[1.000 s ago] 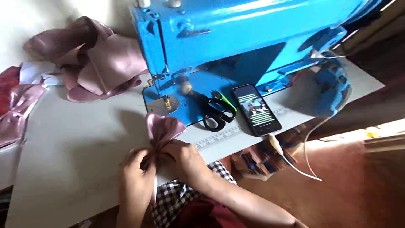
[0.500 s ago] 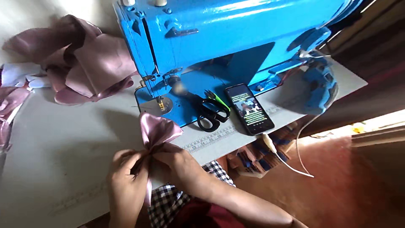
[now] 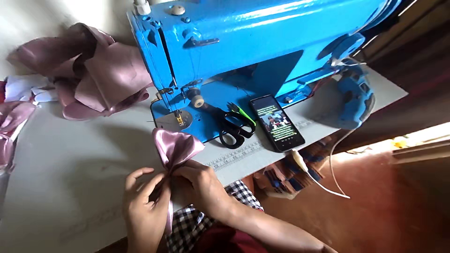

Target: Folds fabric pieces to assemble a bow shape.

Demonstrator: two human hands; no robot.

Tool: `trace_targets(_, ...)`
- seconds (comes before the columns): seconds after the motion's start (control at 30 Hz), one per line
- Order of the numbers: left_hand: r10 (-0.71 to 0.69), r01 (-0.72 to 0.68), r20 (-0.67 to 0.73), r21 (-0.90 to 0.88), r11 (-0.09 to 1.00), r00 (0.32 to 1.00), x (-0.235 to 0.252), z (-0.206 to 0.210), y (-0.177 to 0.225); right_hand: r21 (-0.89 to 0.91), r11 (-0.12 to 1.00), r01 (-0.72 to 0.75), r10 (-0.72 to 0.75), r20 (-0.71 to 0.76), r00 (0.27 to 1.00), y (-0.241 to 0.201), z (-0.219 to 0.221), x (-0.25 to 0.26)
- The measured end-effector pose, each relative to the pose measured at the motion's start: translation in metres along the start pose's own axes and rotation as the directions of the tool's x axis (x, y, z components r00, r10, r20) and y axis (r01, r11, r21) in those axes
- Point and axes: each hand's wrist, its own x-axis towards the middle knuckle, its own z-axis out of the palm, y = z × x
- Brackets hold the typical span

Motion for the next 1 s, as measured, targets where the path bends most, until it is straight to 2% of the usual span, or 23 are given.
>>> trace_targets(0.1, 0.017, -0.017, -0.014, -0.016, 1.000, 1.000, 0.000, 0.001, -0.002, 0.012, 1.000, 0.009, -0.009, -0.010, 1.000, 0.001, -0.001, 0.001)
trace_targets(0.27, 0.055, -0.059, -0.100, -0.034, 0.998, 0.993, 0.000, 0.000, 0.000, 0.074, 0.989, 0.131, -0.131, 0.000, 0.991, 0.004, -0.011, 0.001)
trace_targets(0.4, 0.080, -0.093, -0.135, -0.099, 0.991, 0.988, 0.001, 0.001, 0.007, 0.239, 0.961, 0.141, -0.117, -0.111, 0.987, 0.009, -0.011, -0.004)
trace_targets(0.53, 0.096, -0.115, -0.136, -0.140, 0.983, 0.986, -0.002, 0.006, 0.014, 0.282, 0.947, 0.154, -0.106, -0.179, 0.978, 0.005, -0.011, -0.005)
trace_targets(0.6, 0.121, -0.136, -0.143, -0.104, 0.985, 0.982, -0.003, 0.007, 0.014, 0.186, 0.969, 0.161, -0.126, -0.184, 0.975, 0.006, -0.010, -0.006)
trace_targets(0.67, 0.193, -0.195, -0.158, 0.001, 0.981, 0.968, -0.003, 0.008, 0.012, -0.034, 0.988, 0.151, -0.154, -0.151, 0.976, 0.005, -0.011, -0.008)
trace_targets(0.73, 0.278, -0.260, -0.140, 0.135, 0.956, 0.950, -0.005, 0.008, 0.010, -0.235, 0.951, 0.201, -0.238, -0.138, 0.962, -0.001, -0.016, -0.012)
trace_targets(0.87, 0.353, -0.330, -0.068, 0.223, 0.917, 0.933, -0.012, 0.011, 0.003, -0.298, 0.907, 0.296, -0.360, -0.190, 0.913, -0.018, -0.046, -0.012)
trace_targets(0.93, 0.348, -0.328, -0.054, 0.226, 0.917, 0.936, -0.015, 0.013, 0.003, -0.340, 0.898, 0.279, -0.356, -0.190, 0.915, -0.018, -0.055, -0.004)
trace_targets(1.0, 0.367, -0.343, -0.048, 0.263, 0.902, 0.929, -0.015, 0.016, 0.005, -0.401, 0.880, 0.254, -0.326, -0.121, 0.938, -0.015, -0.057, 0.004)
